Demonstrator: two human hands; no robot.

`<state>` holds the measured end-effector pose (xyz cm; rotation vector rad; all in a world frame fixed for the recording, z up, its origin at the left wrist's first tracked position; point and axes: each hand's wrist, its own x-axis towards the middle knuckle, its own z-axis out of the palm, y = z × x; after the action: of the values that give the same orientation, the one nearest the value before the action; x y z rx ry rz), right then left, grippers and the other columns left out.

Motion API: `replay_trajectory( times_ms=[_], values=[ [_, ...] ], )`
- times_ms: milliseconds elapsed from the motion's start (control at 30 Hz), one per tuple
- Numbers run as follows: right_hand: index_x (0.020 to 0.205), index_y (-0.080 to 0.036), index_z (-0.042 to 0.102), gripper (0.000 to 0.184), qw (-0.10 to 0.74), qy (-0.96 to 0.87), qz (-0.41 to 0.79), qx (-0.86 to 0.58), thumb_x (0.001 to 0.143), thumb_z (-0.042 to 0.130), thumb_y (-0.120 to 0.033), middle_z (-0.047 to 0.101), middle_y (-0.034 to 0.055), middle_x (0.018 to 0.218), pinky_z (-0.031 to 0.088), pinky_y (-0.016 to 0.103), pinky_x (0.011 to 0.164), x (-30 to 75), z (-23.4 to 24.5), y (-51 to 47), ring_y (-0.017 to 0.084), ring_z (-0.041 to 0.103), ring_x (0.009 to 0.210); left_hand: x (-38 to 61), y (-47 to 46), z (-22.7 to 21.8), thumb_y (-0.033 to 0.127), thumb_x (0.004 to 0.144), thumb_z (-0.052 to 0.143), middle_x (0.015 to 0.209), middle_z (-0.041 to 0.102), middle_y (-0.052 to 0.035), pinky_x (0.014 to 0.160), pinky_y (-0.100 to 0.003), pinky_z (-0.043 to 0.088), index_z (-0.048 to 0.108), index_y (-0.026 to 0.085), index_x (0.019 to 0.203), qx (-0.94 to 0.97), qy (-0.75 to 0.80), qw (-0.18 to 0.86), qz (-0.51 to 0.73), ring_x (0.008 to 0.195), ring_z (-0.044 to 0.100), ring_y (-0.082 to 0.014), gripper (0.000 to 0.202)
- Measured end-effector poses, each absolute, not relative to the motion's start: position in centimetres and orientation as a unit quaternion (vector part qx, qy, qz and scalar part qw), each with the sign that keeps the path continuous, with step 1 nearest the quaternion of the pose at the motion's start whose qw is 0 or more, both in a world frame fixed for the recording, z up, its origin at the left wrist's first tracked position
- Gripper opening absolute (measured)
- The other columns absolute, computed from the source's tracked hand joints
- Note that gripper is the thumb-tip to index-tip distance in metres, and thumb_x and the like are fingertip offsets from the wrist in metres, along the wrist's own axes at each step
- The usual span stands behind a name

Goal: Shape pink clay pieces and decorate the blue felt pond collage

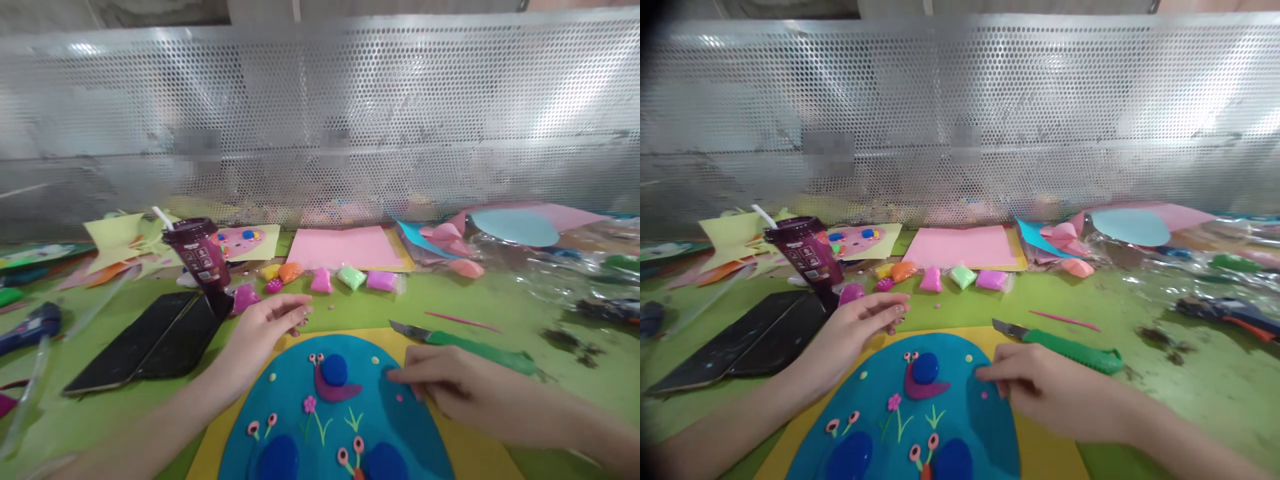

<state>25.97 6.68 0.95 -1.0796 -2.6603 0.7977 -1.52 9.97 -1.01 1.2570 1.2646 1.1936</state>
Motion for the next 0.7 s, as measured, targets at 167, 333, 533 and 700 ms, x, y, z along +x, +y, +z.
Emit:
replay_trajectory(
  times_ms=[167,333,533,700],
  values=[
    [0.107,-0.029,0.061,0.040,0.146,-0.862,0.284,-0.393,0.085,0.037,-0.007,0.062,-0.0027,0.080,0.048,0.018,0.054,25.4,0.5,7.3,0.012,0.059,0.065,-1.8,10.6,-2.0,0.030,0.069,0.071,0.080,0.067,-0.0031,0.062,-0.023,0.046,0.068,0.017,0.083,0.479,0.483,0.508,0.528,0.070,0.058,-0.0134,0.020],
    [0.106,-0.019,0.061,0.024,0.243,-0.901,0.105,-0.344,0.090,0.045,-0.015,0.061,0.0034,0.088,0.048,0.019,0.050,21.3,1.2,8.5,0.011,0.058,0.061,-1.1,10.3,-2.3,0.033,0.070,0.070,0.073,0.068,-0.0052,0.058,-0.025,0.051,0.066,0.014,0.078,0.444,0.411,0.596,0.527,0.068,0.063,-0.0155,0.021],
    [0.096,-0.015,0.063,0.014,0.301,-0.911,-0.008,-0.281,0.086,0.058,-0.023,0.055,0.0074,0.092,0.049,0.029,0.064,16.0,2.0,10.9,0.018,0.057,0.079,-0.8,9.5,-1.8,0.032,0.069,0.073,0.069,0.065,-0.0025,0.052,-0.022,0.051,0.065,0.014,0.076,0.433,0.350,0.648,0.520,0.066,0.063,-0.0145,0.022],
    [0.086,-0.009,0.063,0.025,0.352,-0.896,-0.069,-0.261,0.095,0.043,-0.023,0.056,0.0095,0.085,0.048,0.031,0.060,14.6,0.7,11.1,0.019,0.056,0.074,-1.1,9.9,-2.0,0.033,0.069,0.073,0.068,0.065,-0.0011,0.058,-0.021,0.052,0.063,0.013,0.076,0.420,0.323,0.657,0.536,0.062,0.062,-0.0108,0.024]
  ],
)
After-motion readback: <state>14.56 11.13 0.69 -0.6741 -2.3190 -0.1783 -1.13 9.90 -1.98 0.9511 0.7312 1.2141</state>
